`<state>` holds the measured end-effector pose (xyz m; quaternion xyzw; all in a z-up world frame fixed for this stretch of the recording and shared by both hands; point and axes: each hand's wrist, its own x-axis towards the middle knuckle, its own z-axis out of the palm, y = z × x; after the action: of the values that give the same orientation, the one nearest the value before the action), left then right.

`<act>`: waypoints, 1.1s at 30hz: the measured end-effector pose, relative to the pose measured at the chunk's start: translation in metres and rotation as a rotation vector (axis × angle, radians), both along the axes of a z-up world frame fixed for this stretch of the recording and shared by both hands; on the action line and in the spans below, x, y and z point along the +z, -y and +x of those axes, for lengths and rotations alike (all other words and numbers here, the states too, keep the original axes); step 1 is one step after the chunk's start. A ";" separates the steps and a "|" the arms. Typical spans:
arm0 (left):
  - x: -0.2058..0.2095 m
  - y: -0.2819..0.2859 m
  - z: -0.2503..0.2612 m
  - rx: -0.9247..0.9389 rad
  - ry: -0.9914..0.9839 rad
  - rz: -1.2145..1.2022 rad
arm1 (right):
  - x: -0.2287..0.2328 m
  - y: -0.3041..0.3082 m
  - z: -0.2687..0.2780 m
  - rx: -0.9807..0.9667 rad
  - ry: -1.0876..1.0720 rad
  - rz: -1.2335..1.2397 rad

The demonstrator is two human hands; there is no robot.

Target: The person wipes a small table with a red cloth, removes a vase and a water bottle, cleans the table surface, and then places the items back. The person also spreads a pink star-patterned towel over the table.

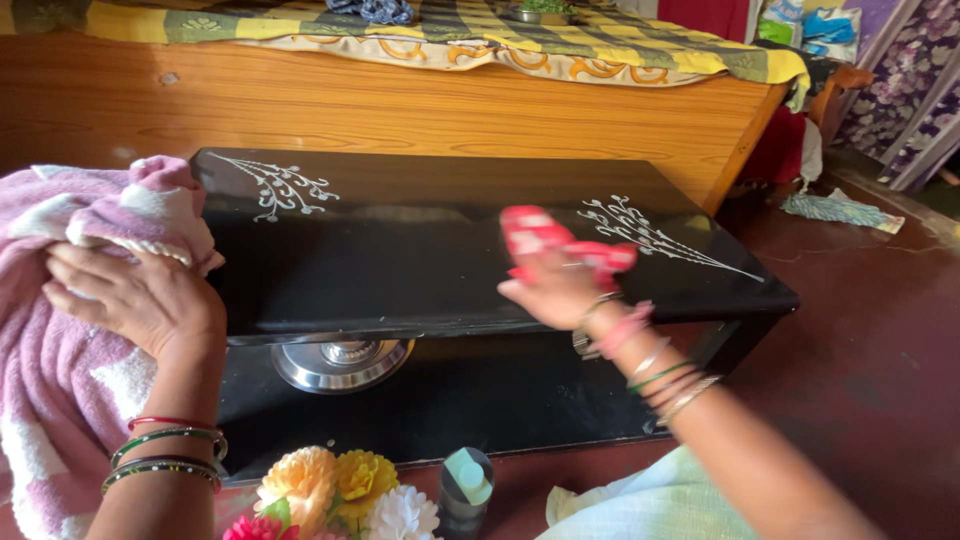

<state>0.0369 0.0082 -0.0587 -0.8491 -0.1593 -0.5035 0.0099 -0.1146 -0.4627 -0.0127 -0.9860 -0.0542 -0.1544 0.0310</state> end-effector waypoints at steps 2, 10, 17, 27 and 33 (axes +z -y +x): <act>0.006 -0.001 -0.006 -0.020 -0.049 -0.035 | 0.001 -0.053 0.008 0.206 -0.011 0.120; 0.020 0.002 -0.022 -0.049 -0.086 -0.064 | -0.021 -0.052 0.094 0.688 -0.182 0.433; 0.015 0.000 -0.022 -0.127 -0.021 -0.080 | -0.036 0.136 0.082 -0.020 -0.009 0.082; 0.009 -0.001 -0.019 -0.235 0.194 0.246 | -0.010 0.098 0.000 -0.449 -0.167 0.110; 0.044 0.008 -0.049 -0.474 0.010 0.289 | -0.002 -0.025 0.006 -0.014 -0.112 0.060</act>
<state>-0.0120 0.0003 -0.0150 -0.8500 0.1172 -0.5135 0.0118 -0.1084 -0.4375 -0.0143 -0.9921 -0.0405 -0.1005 0.0626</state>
